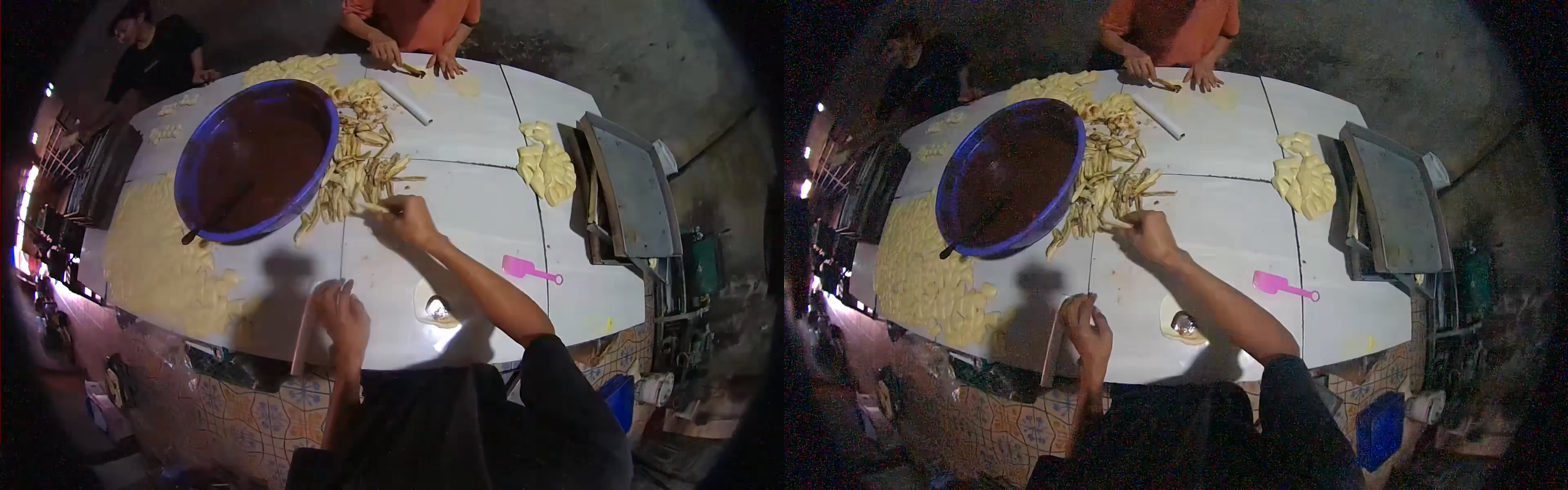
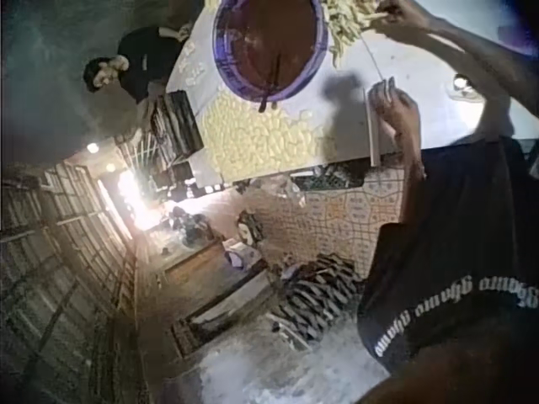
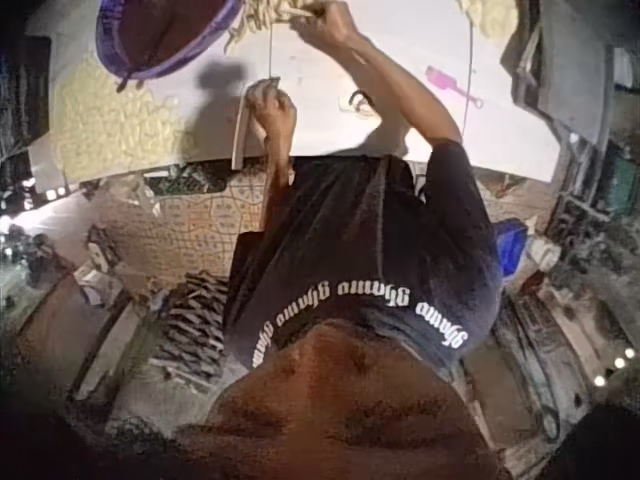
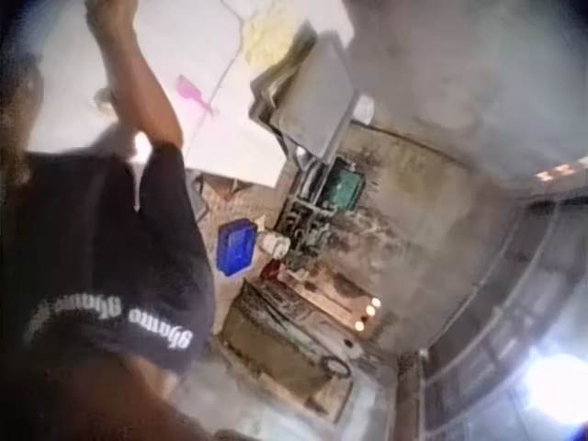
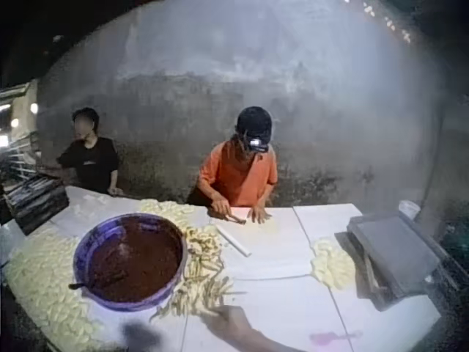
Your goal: The person flattens portions of dough, spreads chocolate filling over them using a spatula, adds banana slices, rolls the dough by hand, and arranges the rolled pastries onto a baking tray.
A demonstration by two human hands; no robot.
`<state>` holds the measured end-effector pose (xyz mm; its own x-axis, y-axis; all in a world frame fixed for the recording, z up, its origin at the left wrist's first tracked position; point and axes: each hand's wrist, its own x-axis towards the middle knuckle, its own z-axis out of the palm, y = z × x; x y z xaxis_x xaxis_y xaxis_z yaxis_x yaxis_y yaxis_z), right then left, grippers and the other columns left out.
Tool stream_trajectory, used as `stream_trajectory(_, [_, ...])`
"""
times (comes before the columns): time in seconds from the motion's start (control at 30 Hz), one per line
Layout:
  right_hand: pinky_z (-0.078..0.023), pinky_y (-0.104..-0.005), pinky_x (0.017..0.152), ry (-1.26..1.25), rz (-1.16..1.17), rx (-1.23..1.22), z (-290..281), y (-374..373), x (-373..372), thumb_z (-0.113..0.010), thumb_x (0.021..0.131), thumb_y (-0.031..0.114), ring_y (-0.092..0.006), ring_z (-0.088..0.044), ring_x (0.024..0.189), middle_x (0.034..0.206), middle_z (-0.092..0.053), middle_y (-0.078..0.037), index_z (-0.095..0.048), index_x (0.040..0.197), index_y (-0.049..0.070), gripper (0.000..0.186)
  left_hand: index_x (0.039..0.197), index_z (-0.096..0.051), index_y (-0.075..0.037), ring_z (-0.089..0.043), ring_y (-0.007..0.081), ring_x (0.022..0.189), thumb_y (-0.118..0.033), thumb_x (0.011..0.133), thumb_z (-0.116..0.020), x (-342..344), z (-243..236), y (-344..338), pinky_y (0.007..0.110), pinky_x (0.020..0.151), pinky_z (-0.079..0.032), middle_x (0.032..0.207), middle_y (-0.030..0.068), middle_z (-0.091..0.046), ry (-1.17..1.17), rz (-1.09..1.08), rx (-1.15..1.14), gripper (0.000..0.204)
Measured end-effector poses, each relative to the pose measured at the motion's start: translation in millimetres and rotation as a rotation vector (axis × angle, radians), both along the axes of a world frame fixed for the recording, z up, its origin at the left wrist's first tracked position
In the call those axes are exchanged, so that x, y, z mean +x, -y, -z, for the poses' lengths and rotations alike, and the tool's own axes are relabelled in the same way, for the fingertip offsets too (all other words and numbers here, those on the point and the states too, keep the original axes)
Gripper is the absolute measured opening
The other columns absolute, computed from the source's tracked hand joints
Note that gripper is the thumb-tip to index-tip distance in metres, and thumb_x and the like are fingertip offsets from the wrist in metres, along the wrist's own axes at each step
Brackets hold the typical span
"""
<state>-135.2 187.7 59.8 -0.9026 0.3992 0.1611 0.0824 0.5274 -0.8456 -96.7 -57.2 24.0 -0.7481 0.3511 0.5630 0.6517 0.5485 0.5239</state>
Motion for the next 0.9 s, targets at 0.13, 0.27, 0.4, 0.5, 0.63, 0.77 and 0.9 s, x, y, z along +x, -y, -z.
stream_trajectory(0.13, [-0.054, -0.0417, 0.074, 0.113, -0.131, 0.083, -8.8, -11.4, 90.9, -0.073, 0.081, 0.010, -0.0354, -0.069, 0.077, 0.086, -0.071, -0.019, -0.074, 0.106, 0.000, 0.027, 0.108, -0.069, 0.001, -0.058, 0.0354, 0.108, 0.006, 0.080, -0.063, 14.1, 0.4, -9.8, 0.045, 0.096, -0.046, 0.107, 0.0155, -0.066, 0.168, 0.135, 0.029, 0.029])
stream_trajectory(0.27, [-0.054, -0.0437, 0.080, 0.168, -0.166, 0.188, 14.2, 0.8, 162.8, -0.070, 0.076, 0.004, -0.0368, -0.065, 0.089, 0.093, -0.067, -0.017, -0.073, 0.103, 0.003, 0.027, 0.112, -0.071, -0.003, -0.057, 0.0332, 0.107, -0.003, 0.083, -0.069, 23.2, 3.1, -40.0, 0.045, 0.095, -0.047, 0.108, 0.0130, -0.067, 0.186, 0.400, -0.034, 0.030])
stream_trajectory(0.4, [-0.056, -0.0432, 0.083, -0.002, -0.152, 0.324, 41.5, 12.3, 181.8, -0.076, 0.070, 0.006, -0.0361, -0.065, 0.096, 0.100, -0.068, -0.018, -0.074, 0.093, -0.001, 0.024, 0.104, -0.076, -0.006, -0.052, 0.0316, 0.105, -0.007, 0.082, -0.074, 22.8, 18.5, -69.4, 0.044, 0.092, -0.045, 0.106, 0.0087, -0.065, 0.174, 0.495, -0.168, 0.022])
stream_trajectory(0.5, [-0.056, -0.0437, 0.086, -0.028, -0.152, 0.338, 49.0, 13.7, 191.3, -0.076, 0.072, 0.006, -0.0367, -0.065, 0.099, 0.101, -0.068, -0.018, -0.074, 0.093, -0.002, 0.022, 0.096, -0.078, -0.008, -0.050, 0.0306, 0.106, -0.009, 0.081, -0.075, 32.7, 31.6, -73.4, 0.044, 0.092, -0.043, 0.105, 0.0066, -0.063, 0.106, 0.464, -0.211, 0.016])
stream_trajectory(0.63, [-0.056, -0.0435, 0.087, -0.028, -0.193, 0.288, 62.9, 18.0, 205.0, -0.073, 0.076, 0.004, -0.0381, -0.065, 0.102, 0.102, -0.068, -0.019, -0.074, 0.096, -0.001, 0.020, 0.094, -0.079, -0.009, -0.049, 0.0312, 0.109, -0.010, 0.079, -0.075, 48.0, 36.2, -59.7, 0.045, 0.094, -0.041, 0.110, 0.0096, -0.061, 0.111, 0.474, -0.155, 0.016])
stream_trajectory(0.77, [-0.056, -0.0429, 0.085, -0.051, -0.109, 0.264, 40.5, 29.9, 232.0, -0.072, 0.079, 0.003, -0.0363, -0.062, 0.104, 0.113, -0.064, -0.017, -0.070, 0.106, 0.000, 0.027, 0.092, -0.078, -0.008, -0.048, 0.0340, 0.109, -0.008, 0.076, -0.077, 67.0, 14.2, -49.7, 0.048, 0.095, -0.042, 0.112, 0.0112, -0.059, 0.150, 0.507, -0.103, 0.016])
stream_trajectory(0.9, [-0.053, -0.0388, 0.074, -0.104, -0.097, 0.333, 60.2, 40.9, 246.4, -0.072, 0.079, 0.000, -0.0302, -0.059, 0.089, 0.103, -0.062, -0.013, -0.072, 0.104, 0.003, 0.025, 0.098, -0.075, -0.009, -0.048, 0.0349, 0.106, -0.010, 0.074, -0.078, 68.1, 30.8, -42.8, 0.047, 0.092, -0.041, 0.105, 0.0100, -0.058, -0.008, 0.570, -0.149, 0.024])
